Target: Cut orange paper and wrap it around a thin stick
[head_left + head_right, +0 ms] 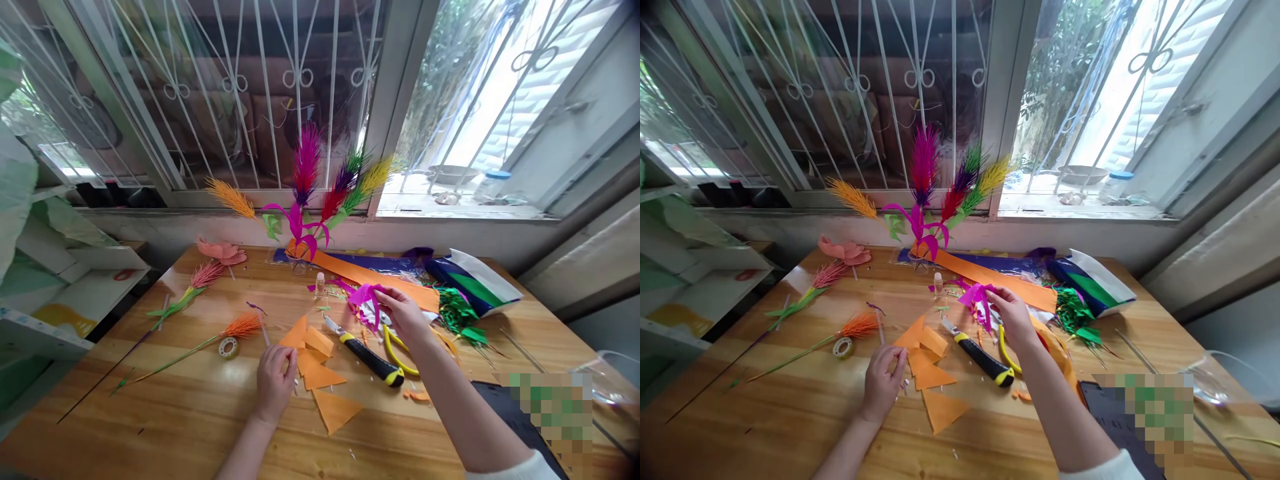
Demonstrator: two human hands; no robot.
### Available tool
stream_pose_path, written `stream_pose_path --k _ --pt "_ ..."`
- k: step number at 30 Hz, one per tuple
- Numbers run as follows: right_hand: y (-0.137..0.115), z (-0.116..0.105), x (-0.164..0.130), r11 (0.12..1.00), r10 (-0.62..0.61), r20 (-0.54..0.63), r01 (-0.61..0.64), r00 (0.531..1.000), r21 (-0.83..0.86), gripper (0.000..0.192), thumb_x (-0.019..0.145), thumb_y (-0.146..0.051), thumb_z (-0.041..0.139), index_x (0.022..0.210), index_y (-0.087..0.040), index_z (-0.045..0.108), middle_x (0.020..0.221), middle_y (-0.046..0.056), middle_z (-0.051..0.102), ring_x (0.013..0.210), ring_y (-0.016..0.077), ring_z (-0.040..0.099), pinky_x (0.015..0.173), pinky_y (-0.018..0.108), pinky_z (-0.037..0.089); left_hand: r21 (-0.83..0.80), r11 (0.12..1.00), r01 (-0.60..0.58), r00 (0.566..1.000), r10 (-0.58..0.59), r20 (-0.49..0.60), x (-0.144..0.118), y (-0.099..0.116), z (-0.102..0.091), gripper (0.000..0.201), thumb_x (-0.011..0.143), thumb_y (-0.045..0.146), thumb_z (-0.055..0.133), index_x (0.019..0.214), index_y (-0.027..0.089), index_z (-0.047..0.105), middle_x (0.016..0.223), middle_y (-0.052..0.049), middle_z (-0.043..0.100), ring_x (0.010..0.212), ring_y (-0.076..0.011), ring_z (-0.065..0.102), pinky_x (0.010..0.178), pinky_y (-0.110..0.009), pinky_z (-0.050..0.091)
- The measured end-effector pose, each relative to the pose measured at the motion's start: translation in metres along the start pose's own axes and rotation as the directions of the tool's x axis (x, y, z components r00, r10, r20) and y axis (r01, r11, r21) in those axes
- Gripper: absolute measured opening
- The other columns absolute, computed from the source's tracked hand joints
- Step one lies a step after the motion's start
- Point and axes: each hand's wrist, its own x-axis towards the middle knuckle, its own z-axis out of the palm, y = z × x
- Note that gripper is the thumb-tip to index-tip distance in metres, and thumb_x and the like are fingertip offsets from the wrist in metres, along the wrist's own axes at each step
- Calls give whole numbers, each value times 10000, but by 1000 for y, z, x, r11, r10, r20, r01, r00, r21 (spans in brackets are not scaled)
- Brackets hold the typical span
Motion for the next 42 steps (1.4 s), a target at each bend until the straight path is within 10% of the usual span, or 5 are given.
stream_pose_path --k 8,15,24,29,42 --pt "-5 12 -62 998 6 164 -17 986 63 204 678 -363 597 772 -181 601 750 29 633 716 170 580 665 279 457 -412 818 401 888 -236 394 43 89 25 560 770 384 475 1280 240 292 1047 -83 533 684 -110 568 662 -255 473" --pt "5 11 -68 997 -29 304 49 952 -59 223 704 -381 549 781 -183 618 749 30 649 691 171 583 655 287 464 -324 890 320 920 -211 329 48 87 53 280 799 358 419 797 189 642 774 -60 599 718 -165 567 691 -309 456" --pt "3 -29 -7 933 -158 -331 31 930 -358 495 664 -419 551 1070 -139 511 1078 140 524 987 275 465 810 417 373 -634 174 754 605 -561 566 35 70 53 149 720 249 575 775 117 620 664 -45 631 602 -123 613 650 -272 508" --pt "-11 3 -66 892 -171 289 273 942 -361 453 729 -416 533 1137 -232 461 1050 71 548 816 177 540 708 309 442 -650 -10 760 534 -561 633 30 76 44 146 683 150 614 815 93 638 775 -83 654 723 -130 625 750 -260 491" --pt "-11 29 -85 974 -105 401 175 910 -143 235 751 -404 516 711 -176 560 764 36 565 701 148 526 609 240 424 -470 505 724 664 -324 674 6 65 26 248 755 261 446 925 161 596 681 11 502 558 -74 451 528 -205 475"
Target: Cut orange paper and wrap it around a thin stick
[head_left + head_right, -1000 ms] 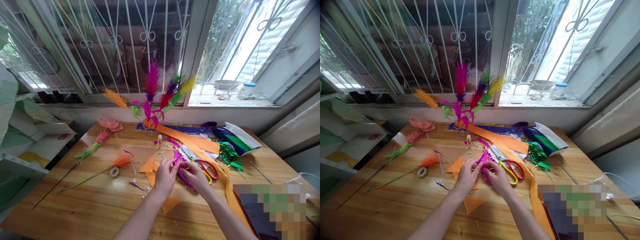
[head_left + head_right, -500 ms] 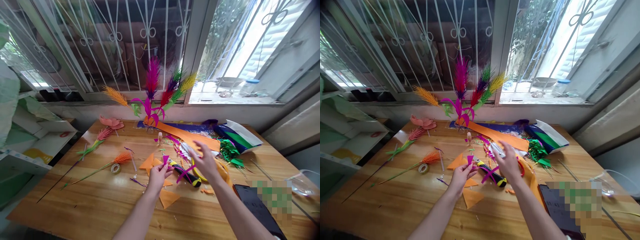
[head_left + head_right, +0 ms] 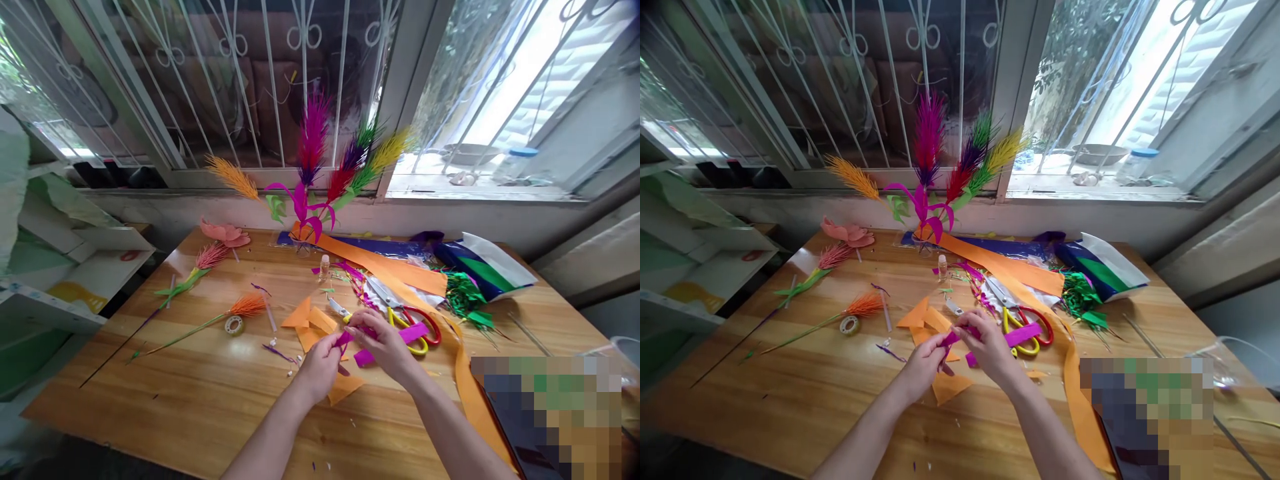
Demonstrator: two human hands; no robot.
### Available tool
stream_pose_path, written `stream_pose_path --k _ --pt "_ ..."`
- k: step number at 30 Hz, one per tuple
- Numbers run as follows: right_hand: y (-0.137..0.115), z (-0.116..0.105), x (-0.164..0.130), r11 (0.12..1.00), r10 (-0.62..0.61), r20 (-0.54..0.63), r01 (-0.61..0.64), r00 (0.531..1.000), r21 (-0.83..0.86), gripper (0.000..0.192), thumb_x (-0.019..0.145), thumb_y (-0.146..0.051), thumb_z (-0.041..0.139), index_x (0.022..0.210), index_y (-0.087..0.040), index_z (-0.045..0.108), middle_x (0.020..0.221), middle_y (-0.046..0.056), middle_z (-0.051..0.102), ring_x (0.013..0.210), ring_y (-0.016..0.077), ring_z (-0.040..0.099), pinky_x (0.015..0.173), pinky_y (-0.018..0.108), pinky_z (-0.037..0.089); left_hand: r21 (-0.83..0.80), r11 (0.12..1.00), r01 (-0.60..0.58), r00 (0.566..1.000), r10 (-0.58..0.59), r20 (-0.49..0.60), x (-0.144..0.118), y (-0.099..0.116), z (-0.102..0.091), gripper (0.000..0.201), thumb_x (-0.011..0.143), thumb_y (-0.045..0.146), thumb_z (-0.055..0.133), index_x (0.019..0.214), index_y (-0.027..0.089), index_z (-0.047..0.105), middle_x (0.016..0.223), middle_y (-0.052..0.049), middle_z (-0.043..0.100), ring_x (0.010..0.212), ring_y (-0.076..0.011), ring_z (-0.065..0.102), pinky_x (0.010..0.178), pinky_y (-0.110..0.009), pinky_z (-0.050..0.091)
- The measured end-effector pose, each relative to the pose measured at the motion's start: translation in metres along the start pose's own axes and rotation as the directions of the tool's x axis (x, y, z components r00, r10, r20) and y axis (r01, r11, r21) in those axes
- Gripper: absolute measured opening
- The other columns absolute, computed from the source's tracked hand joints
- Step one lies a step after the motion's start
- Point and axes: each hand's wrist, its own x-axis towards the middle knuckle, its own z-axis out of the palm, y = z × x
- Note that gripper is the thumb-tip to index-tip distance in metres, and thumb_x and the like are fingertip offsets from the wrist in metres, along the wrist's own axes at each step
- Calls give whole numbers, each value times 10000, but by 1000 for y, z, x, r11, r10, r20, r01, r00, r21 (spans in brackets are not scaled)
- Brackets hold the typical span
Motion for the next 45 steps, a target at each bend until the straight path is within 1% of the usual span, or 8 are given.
stream_pose_path --k 5,10,13,16,27,33,40,45 --pt "4 16 1 954 207 71 -217 976 205 276 731 -457 517 711 -182 496 552 -22 528 461 105 481 434 218 393 -32 998 -48 996 50 69 -10 9 -2 285 782 366 394 727 144 565 559 33 369 534 -87 403 549 -237 473" --pt "13 17 -1 931 225 -27 -207 974 302 281 726 -445 542 691 -175 471 485 -43 477 425 89 451 417 206 365 -44 996 -74 997 75 15 -10 1 -6 300 750 425 462 744 140 555 547 49 403 465 -62 409 590 -267 479" --pt "10 18 -9 926 183 52 -190 982 325 259 751 -419 526 834 -176 496 584 -22 526 468 91 468 435 209 378 -87 995 -40 998 37 -44 -6 -10 -8 322 746 450 458 716 137 532 485 71 364 400 -50 372 557 -285 489" --pt "8 24 -17 960 100 145 -134 984 245 284 768 -369 522 989 -193 497 771 24 577 589 110 510 529 233 430 -60 998 -34 996 29 -85 -5 -16 -6 338 746 475 441 745 145 513 507 65 381 415 -55 368 499 -271 490" --pt "9 32 -22 977 -120 -51 109 991 -185 120 799 -225 460 740 -183 556 750 40 526 673 150 506 610 264 415 -90 996 10 991 -22 -135 -5 -15 -3 383 696 513 487 644 135 526 557 26 460 469 -75 463 525 -252 483" --pt "3 32 -30 996 -88 72 86 994 24 102 798 -231 467 761 -184 550 745 23 546 687 138 516 622 241 419 -135 991 -5 985 -19 -174 -9 -9 -3 400 672 431 557 972 166 560 626 25 508 463 -64 449 470 -257 502" --pt "14 33 -26 982 86 -88 -69 992 176 177 773 -344 510 820 -174 522 736 31 555 652 143 517 589 256 434 -262 965 18 998 -36 -61 -15 -4 7 357 652 379 601 890 113 581 729 -47 591 639 -139 579 557 -289 517" --pt "18 37 -22 930 203 -95 -161 975 331 279 731 -415 548 875 -181 499 709 10 522 612 126 497 534 236 434 -198 979 48 986 -79 -149 -11 -7 9 349 637 427 602 773 106 579 676 -49 623 532 -131 591 453 -222 456"
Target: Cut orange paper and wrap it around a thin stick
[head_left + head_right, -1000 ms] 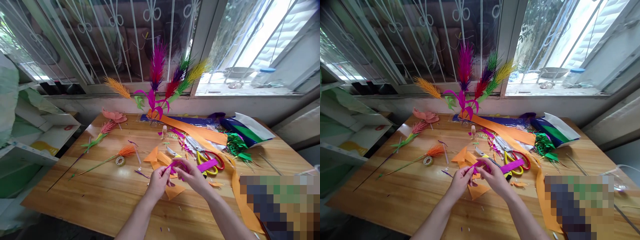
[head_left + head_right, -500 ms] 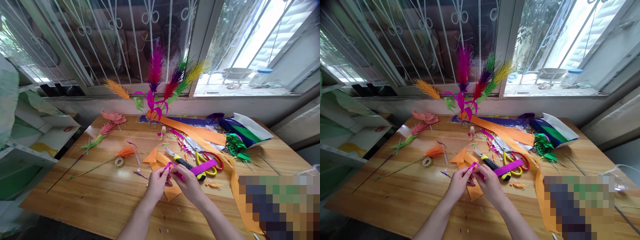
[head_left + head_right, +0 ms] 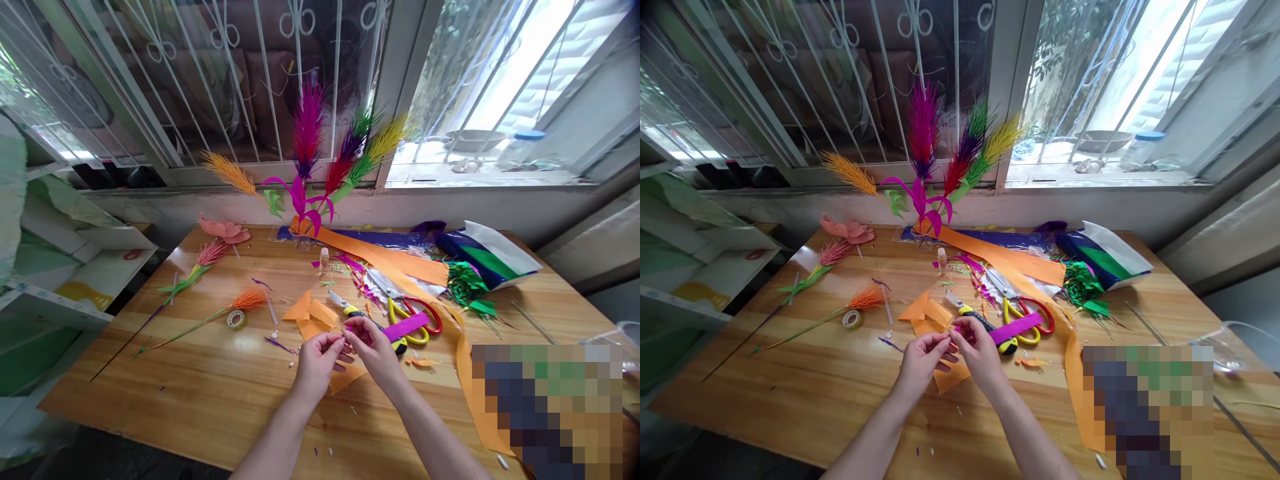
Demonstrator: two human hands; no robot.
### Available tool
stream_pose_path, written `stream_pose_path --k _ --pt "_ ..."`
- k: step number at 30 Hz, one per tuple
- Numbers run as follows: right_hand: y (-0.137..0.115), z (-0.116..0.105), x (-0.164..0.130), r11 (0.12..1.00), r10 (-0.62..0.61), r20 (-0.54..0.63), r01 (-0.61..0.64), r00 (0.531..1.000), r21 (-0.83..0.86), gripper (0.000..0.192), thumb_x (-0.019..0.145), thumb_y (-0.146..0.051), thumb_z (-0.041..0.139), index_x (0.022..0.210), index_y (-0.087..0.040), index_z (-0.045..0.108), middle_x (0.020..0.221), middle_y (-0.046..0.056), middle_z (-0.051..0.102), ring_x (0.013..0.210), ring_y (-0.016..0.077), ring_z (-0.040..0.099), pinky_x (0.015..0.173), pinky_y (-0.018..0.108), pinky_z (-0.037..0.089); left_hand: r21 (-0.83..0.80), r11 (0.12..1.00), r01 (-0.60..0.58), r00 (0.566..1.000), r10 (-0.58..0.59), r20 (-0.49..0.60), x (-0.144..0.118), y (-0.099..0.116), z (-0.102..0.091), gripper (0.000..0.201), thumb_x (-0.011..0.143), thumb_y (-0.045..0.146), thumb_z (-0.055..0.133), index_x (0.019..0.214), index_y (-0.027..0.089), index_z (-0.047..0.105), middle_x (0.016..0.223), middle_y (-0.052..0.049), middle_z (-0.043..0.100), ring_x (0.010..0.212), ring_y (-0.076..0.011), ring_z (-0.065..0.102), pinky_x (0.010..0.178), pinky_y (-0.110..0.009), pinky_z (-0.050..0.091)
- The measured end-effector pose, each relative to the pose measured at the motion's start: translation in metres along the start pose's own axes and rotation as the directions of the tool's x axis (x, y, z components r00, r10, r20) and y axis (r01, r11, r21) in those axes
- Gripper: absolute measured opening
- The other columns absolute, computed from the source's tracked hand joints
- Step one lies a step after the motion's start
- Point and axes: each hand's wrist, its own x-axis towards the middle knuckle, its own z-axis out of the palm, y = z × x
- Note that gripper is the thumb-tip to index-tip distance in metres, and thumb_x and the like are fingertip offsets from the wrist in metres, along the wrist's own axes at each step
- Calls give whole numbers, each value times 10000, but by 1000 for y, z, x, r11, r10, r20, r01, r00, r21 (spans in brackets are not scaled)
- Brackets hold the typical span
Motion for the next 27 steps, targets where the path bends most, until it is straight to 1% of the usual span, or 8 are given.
stream_pose_path --k 4,6,9,12,15,19,22,27 --pt "5 0 -2 986 159 209 -165 965 11 359 743 -524 460 768 -170 514 629 -16 470 471 89 427 379 200 364 28 1000 -10 999 11 -36 2 -4 -1 348 642 464 583 717 130 523 639 -12 605 396 -82 525 358 -178 368" --pt "7 1 -5 985 170 252 -166 953 -38 392 765 -541 404 698 -167 499 609 -24 450 431 73 388 359 196 330 68 997 -43 997 47 -60 2 -5 -1 347 659 476 560 691 133 516 611 4 582 347 -57 470 336 -173 330" --pt "5 3 -8 988 115 159 -97 981 -118 376 780 -517 404 613 -181 431 550 -44 397 416 70 356 381 199 306 204 971 -123 983 147 -110 0 -4 0 346 708 465 509 733 129 586 574 15 542 346 -38 403 349 -172 321" --pt "-1 6 -10 983 67 67 -55 995 -177 366 786 -500 410 587 -194 388 508 -54 369 417 81 355 407 208 306 287 942 -175 970 215 -114 -3 0 3 393 741 460 462 901 141 626 618 -8 533 444 -65 427 377 -169 366" --pt "-5 7 -10 976 25 20 -20 999 -217 344 796 -493 396 626 -196 424 556 -32 449 487 107 426 470 218 348 230 953 -198 976 213 -39 -6 1 9 445 751 470 436 1030 158 588 775 -43 516 550 -93 457 391 -183 423" --pt "-4 7 -8 979 -6 -26 1 1000 -206 332 778 -496 429 646 -192 455 613 -10 506 580 131 477 541 229 379 129 970 -207 977 212 -29 -5 0 15 420 737 466 466 971 149 611 771 -26 461 520 -71 428 425 -201 456" --pt "-2 6 -7 996 88 59 -87 994 -23 371 742 -537 453 609 -192 421 540 -35 449 466 98 410 439 215 339 18 985 -170 983 171 -62 -3 0 15 379 713 459 511 849 126 630 632 13 439 479 -63 421 436 -198 443" --pt "-3 5 -11 976 154 166 -176 974 127 395 726 -552 470 590 -190 388 483 -68 347 407 64 322 390 195 292 -193 981 4 986 -36 -161 2 1 10 359 580 453 651 676 111 599 477 53 432 392 -31 376 399 -161 362"
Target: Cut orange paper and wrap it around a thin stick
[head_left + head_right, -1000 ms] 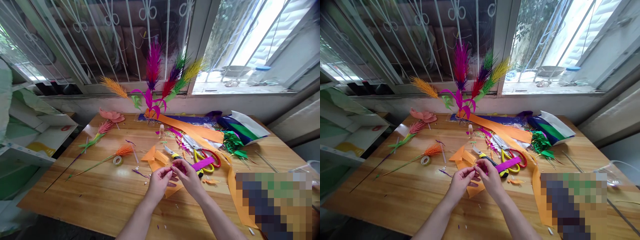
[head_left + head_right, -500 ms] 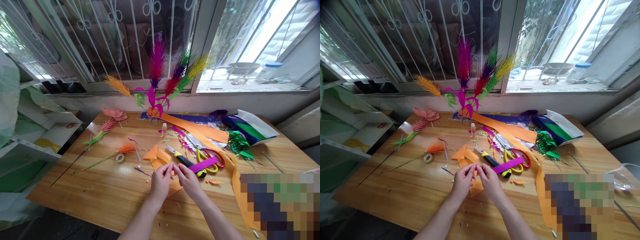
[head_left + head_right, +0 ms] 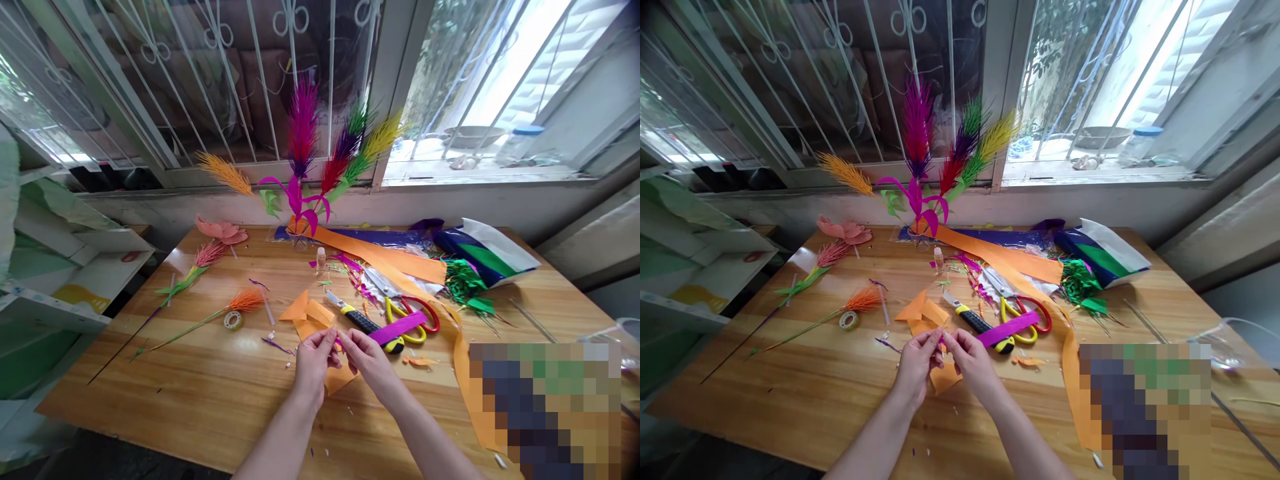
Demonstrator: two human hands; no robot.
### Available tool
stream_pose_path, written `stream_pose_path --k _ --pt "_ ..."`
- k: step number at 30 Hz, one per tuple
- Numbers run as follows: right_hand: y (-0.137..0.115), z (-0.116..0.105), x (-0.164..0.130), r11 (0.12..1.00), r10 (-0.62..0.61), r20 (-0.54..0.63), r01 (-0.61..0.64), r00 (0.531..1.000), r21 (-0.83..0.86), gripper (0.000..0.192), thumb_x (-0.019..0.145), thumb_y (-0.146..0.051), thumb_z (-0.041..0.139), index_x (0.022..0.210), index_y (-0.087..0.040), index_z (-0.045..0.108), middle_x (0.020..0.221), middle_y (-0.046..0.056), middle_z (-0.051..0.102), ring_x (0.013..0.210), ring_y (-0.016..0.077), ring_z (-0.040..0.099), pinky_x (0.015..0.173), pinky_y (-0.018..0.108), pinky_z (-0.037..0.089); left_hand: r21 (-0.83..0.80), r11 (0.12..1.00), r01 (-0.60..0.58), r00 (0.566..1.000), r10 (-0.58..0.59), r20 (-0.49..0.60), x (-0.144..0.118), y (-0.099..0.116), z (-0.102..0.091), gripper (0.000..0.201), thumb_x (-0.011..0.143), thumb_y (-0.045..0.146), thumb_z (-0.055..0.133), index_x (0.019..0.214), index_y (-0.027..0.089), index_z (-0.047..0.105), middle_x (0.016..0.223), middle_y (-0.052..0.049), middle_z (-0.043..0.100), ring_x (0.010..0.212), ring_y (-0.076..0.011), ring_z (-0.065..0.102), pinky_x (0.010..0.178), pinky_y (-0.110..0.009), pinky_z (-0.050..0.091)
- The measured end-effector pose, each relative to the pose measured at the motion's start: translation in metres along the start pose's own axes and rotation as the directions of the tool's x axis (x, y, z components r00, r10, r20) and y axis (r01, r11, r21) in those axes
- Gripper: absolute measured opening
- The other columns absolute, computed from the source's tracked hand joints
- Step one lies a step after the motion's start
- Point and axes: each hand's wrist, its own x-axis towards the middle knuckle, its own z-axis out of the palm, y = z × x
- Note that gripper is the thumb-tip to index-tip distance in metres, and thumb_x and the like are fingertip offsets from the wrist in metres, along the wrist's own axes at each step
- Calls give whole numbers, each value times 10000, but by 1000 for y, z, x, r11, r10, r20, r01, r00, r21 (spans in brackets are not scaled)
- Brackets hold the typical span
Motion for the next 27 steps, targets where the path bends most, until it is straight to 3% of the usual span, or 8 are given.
stream_pose_path --k 7,12,16,19,21,23,25,27 --pt "-7 -10 -7 1000 -14 13 14 1000 13 373 698 -517 535 606 -183 399 502 -77 318 429 58 316 415 195 276 44 999 18 997 -15 -71 2 0 -2 372 499 439 707 546 122 517 416 89 358 354 -17 273 362 -167 349" --pt "-9 -18 -4 999 -47 -36 46 998 -13 344 711 -493 535 623 -177 432 534 -56 401 444 61 338 420 199 285 229 972 42 992 -68 105 -2 0 -3 403 541 508 646 581 114 573 447 66 386 373 -32 295 374 -196 391" --pt "-5 -26 2 996 -67 -39 64 997 -56 336 713 -498 528 646 -176 459 537 -39 456 457 79 386 434 208 325 340 940 -10 949 -99 300 -3 2 1 400 624 514 570 660 119 618 534 29 483 361 -29 326 407 -210 411" --pt "-4 -45 11 977 -146 -117 125 982 -171 302 732 -478 511 760 -178 503 621 -9 510 538 114 459 498 232 382 390 919 -60 945 -73 319 5 5 13 367 602 494 597 644 129 595 553 26 494 385 -48 385 406 -208 397" --pt "-5 -68 18 919 -251 -244 151 937 -365 294 756 -450 481 864 -180 522 731 25 549 633 142 500 578 256 403 419 900 -120 959 -4 282 16 9 23 367 593 499 601 634 135 573 527 28 486 402 -63 403 407 -207 378" --pt "-7 -94 24 807 -332 -375 54 866 -589 306 756 -435 465 910 -181 534 777 44 553 698 171 516 628 284 405 494 837 -237 963 133 235 33 14 34 359 617 502 580 645 145 564 532 21 496 441 -81 427 443 -215 378" --pt "-7 -118 28 637 -383 -435 -107 815 -763 290 734 -403 476 926 -197 545 826 50 550 778 195 515 687 307 394 642 670 -373 926 315 209 53 20 43 359 664 512 528 629 156 559 561 6 513 498 -100 462 495 -228 378" --pt "-4 -133 29 466 -370 -442 -248 817 -849 298 710 -394 487 937 -211 547 857 54 550 830 216 506 707 319 381 786 445 -429 865 455 214 73 25 50 347 702 496 493 641 164 574 662 -25 557 596 -129 508 562 -248 381"
